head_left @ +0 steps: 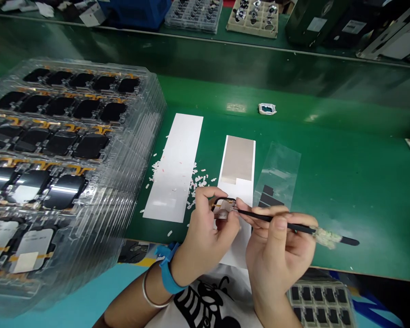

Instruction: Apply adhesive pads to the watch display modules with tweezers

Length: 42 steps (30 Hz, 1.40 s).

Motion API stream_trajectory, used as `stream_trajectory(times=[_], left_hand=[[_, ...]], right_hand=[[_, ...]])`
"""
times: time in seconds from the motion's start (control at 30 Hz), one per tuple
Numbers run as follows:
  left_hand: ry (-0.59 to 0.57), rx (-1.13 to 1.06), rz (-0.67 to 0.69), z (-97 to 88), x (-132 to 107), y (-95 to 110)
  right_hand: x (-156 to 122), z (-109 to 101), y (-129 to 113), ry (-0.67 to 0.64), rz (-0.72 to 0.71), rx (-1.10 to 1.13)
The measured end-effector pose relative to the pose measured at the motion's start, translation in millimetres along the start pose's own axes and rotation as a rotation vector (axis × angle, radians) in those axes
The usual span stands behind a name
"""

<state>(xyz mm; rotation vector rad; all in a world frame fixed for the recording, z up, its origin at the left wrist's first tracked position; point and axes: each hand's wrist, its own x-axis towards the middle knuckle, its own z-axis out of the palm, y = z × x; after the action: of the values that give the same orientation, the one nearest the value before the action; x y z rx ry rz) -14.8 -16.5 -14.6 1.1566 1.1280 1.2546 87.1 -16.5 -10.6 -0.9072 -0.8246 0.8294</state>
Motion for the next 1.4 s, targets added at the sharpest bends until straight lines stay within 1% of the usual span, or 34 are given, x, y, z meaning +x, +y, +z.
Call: stream_trajectory(times=[0.07, 0.13, 0.2, 0.3, 0.37, 0.43, 0.5, 0.7, 0.83, 1.0, 1.27, 1.33, 1.4], left_hand=[[0.023, 0.011, 0.039, 0.9, -0.4, -1.3], [0.016, 0.007, 0.050, 1.4, -0.3, -1.3], [0.006, -0.002, 0.040, 1.4, 0.5, -0.3], [0.023, -0.011, 0.016, 0.9, 2.1, 1.6], [0.026, -0.015, 0.011, 0.4, 2.6, 1.9], [0.016, -0.021, 0.016, -0.1, 2.3, 1.4], [0.010, -0.021, 0.029, -0.7, 1.5, 0.5], [-0.040, 0.010, 0.044, -0.8, 0.6, 0.1], [-0.031, 0.051, 0.082, 0.1, 2.0, 1.9], [-0.020, 0.069, 0.077, 0.2, 2.0, 2.7], [-0.051, 0.067, 0.071, -0.8, 0.8, -1.2], [-0.066, 0.077, 0.062, -1.2, 1.9, -1.4], [-0.082, 0.091, 0.052, -1.3, 3.4, -1.6]], right_hand=[[-0.6, -0.9, 0.2, -0.017, -0.004, 0.001], [-1.0, -2.1, 0.6, -0.017, -0.022, 0.005], [-1.4, -3.5, 0.7, -0.010, -0.076, -0.016], [-2.0, -5.4, 0.3, 0.005, -0.178, -0.080], [-2.4, -6.5, 0.1, -0.018, -0.215, -0.102], [-2.8, -7.3, 0.2, -0.061, -0.219, -0.107], [-3.1, -7.4, 0.8, -0.077, -0.212, -0.103], [-2.6, -4.6, 2.7, -0.072, -0.181, -0.056], [-2.0, -2.7, 3.6, -0.060, -0.143, -0.017], [-2.2, -5.4, 6.9, -0.036, -0.066, 0.016], [-2.9, -4.3, 7.9, -0.025, -0.075, 0.021], [-2.2, -3.7, 6.2, -0.014, -0.028, 0.020], [-0.7, -3.5, 3.8, -0.010, 0.085, 0.027]])
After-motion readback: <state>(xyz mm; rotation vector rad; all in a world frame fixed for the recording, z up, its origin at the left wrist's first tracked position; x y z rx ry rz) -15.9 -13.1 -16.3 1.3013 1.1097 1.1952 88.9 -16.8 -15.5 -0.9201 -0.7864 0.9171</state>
